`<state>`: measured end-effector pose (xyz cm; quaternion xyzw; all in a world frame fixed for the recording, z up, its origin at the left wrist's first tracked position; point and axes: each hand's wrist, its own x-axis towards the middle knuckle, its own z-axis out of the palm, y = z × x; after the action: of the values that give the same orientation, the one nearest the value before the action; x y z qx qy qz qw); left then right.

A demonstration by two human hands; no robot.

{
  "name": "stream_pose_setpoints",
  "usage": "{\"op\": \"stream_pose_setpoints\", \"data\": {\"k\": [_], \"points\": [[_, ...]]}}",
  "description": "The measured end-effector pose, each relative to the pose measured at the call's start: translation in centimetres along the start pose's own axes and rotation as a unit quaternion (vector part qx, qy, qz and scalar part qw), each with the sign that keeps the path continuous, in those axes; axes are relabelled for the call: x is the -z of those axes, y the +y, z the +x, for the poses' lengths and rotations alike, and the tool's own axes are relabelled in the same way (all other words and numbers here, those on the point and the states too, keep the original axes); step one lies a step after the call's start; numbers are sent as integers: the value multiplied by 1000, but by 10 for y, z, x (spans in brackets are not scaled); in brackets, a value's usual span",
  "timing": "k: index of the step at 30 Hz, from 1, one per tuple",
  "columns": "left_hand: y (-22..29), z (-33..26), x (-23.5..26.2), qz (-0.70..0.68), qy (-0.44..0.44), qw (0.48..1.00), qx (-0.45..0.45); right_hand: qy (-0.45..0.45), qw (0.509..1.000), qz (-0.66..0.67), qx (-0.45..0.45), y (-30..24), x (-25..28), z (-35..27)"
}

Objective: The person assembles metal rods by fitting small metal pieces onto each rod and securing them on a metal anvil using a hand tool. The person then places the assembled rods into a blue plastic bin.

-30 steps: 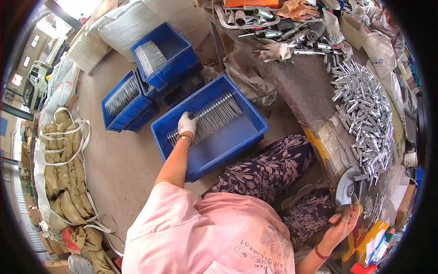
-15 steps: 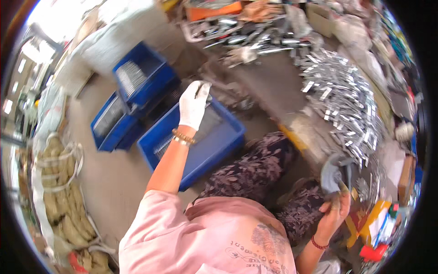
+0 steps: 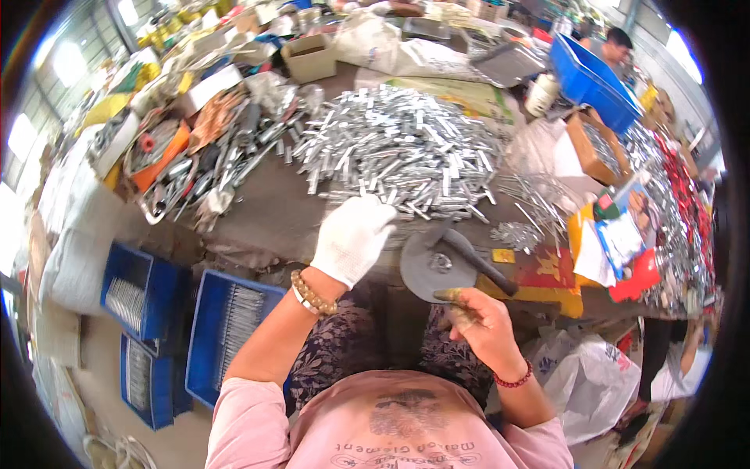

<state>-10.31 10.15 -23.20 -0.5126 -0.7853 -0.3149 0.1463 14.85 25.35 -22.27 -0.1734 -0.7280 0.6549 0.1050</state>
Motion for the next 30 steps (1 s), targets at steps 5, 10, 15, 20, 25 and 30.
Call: {"op": "stream_pose_setpoints", "data": {"k": [5, 10, 15, 20, 25, 30], "points": [[-8, 18, -26, 157, -35, 987, -25, -17, 998, -52, 21, -11, 8, -2], [-2, 27, -23, 131, -54, 990, 5, 71, 961, -231, 134, -35, 57, 23], [21, 19, -2, 20, -31, 999, 30, 278, 829, -457, 165, -13, 125, 86], [52, -3, 12, -18, -78, 996, -27, 241, 704, -658, 114, 37, 150, 132], [53, -24, 4, -63, -127, 990, 17, 235, 723, -640, 109, 34, 145, 132], [50, -25, -2, -125, -68, 990, 14, 190, 833, -473, 215, -19, 102, 93]]}}
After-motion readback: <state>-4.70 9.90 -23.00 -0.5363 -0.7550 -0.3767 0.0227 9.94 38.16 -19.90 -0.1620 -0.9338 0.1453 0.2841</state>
